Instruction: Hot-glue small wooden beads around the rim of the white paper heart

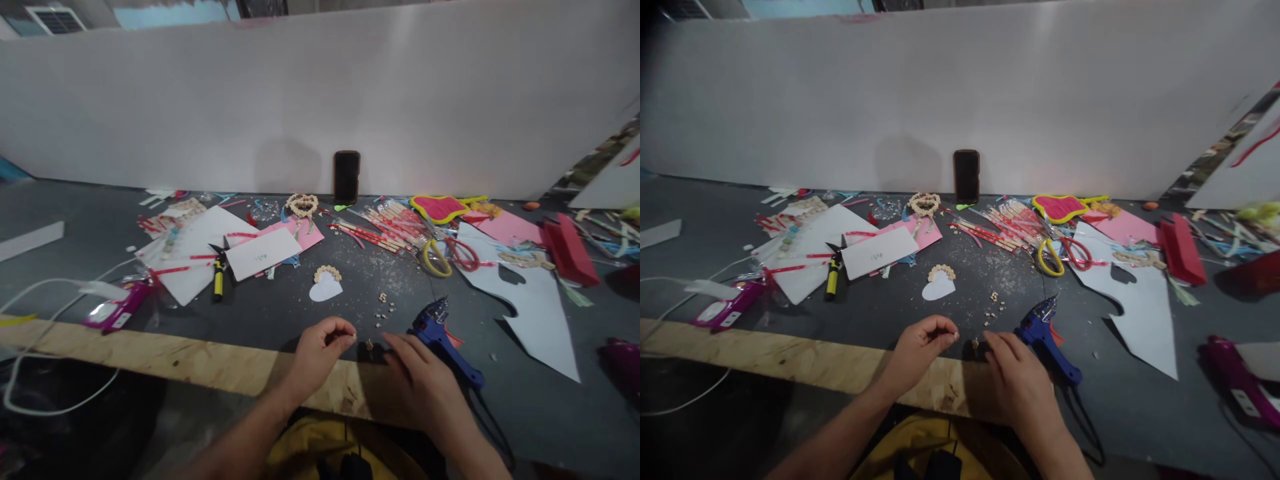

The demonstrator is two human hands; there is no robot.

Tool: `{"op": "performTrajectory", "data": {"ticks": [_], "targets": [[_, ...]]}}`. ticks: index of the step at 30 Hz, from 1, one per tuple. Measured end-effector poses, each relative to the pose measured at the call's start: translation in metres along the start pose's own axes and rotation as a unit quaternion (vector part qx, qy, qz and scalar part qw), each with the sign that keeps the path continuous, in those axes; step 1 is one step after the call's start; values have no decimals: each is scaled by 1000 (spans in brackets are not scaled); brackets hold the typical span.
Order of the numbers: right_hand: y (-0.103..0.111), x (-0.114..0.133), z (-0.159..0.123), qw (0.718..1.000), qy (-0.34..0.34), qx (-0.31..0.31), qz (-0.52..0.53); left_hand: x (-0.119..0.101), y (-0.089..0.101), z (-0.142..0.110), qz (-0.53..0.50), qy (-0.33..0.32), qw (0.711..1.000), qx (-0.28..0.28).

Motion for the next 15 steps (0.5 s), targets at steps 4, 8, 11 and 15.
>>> {"op": "performTrajectory", "data": {"ticks": [4,8,11,15], "targets": [[-23,10,5,996,-31,78,-2,2,0,-3,1,0,1000,0],[-24,12,12,994,-59,93,7,1,1,-7,1,-2,1000,-4],[-15,17,16,988,-106,74,82,-2,1,-9,3,-19,1000,-8],[-4,24,19,952,-214,70,208,-8,0,-11,15,-53,998,-8]]}}
Point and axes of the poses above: each hand's wrist, its own z-axis towards the middle knuckle, its own y-axis out of the back of the hand, x = y × z, the point moved 2 cm from there along z, towards the middle knuckle, and after that the axes turned 11 degrees about -x, right-handed, at the moved point
